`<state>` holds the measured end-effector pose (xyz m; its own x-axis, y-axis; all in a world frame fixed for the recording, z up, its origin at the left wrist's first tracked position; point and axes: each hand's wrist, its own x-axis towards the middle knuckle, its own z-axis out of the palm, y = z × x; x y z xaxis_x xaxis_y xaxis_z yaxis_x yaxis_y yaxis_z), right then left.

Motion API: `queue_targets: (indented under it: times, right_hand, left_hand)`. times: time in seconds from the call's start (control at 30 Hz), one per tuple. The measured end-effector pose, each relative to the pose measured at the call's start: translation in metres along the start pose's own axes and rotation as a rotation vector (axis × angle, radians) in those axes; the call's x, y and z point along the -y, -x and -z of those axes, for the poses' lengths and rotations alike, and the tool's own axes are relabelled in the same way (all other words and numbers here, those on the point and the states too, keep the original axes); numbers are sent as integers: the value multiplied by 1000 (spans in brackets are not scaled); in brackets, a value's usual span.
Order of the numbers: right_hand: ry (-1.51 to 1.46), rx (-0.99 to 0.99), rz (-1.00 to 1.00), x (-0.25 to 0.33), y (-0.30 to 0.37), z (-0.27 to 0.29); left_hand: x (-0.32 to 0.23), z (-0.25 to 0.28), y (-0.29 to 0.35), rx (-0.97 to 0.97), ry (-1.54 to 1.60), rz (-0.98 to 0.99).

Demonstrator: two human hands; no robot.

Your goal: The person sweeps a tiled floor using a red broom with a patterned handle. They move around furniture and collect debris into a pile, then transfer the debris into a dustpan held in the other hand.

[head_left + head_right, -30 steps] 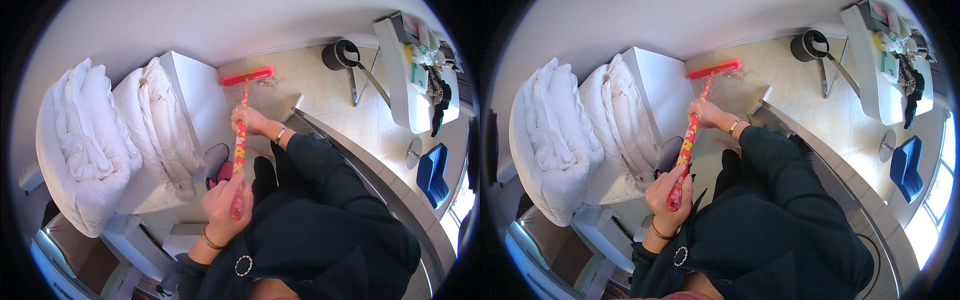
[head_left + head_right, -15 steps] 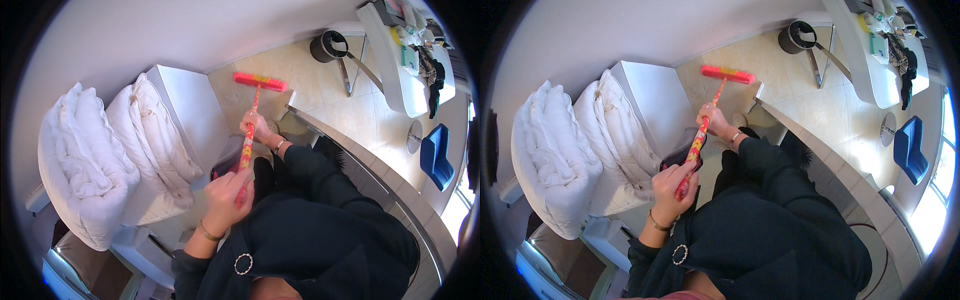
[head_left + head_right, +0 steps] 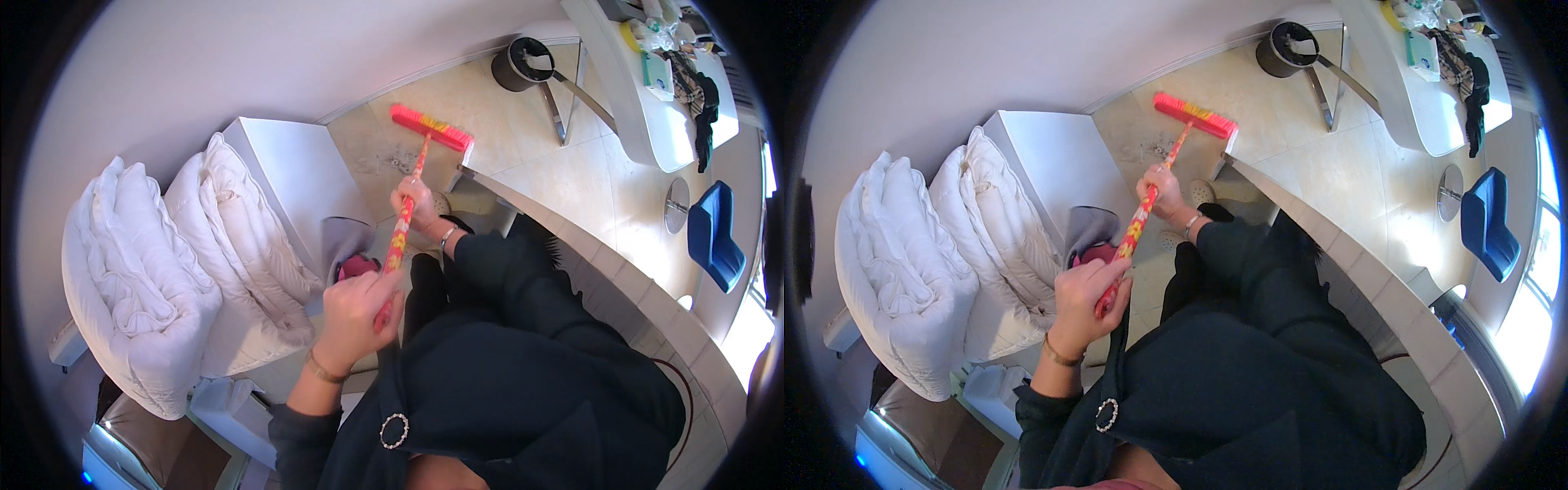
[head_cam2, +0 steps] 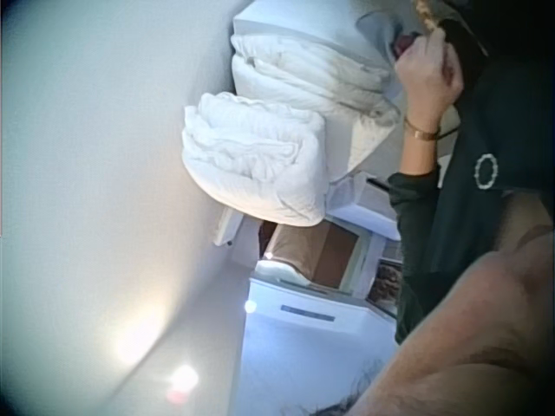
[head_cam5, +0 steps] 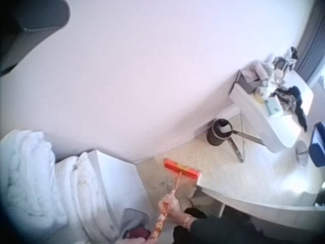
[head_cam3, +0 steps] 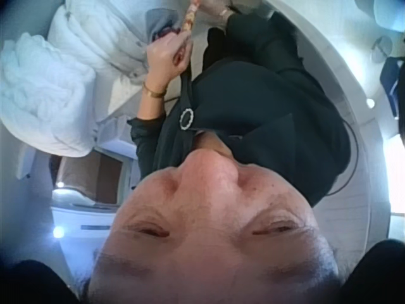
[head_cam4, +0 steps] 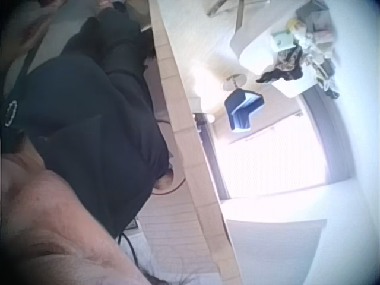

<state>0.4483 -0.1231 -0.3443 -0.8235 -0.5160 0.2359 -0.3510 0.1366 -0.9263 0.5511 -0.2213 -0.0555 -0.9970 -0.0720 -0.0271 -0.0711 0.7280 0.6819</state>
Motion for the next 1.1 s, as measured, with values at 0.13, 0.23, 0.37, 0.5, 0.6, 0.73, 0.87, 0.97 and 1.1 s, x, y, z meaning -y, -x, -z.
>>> queue_targets:
  times: [0.13,0.23,0.37,0.5,0.6,0.73,0.87,0.97,1.1]
  right_hand:
    - [-54,29,-8,31,2,-10]
    - [-49,37,44,52,-10,-10]
    - [-37,133,73,48,-23,2]
    - [51,200,173,1,-38,5]
    - [2,283,223,-25,-26,-10]
    - [-94,400,191,-24,28,-51]
    - [-80,594,309,-8,83,-72]
    - [-40,678,312,11,123,-81]
    - [43,693,253,47,164,-88]
  left_hand:
    - [-21,32,0,45,-16,38]
    - [-36,49,0,4,-27,30]
    - [-37,41,8,-68,-24,11]
    - [-19,-1,17,-132,15,97]
    - [-10,-35,26,-176,-11,109]
    - [-11,-48,75,-118,-163,91]
    - [-8,-47,138,-51,-220,3]
    - [-4,-40,189,-93,-173,-9]
    - [-6,-21,234,-134,-96,-19]
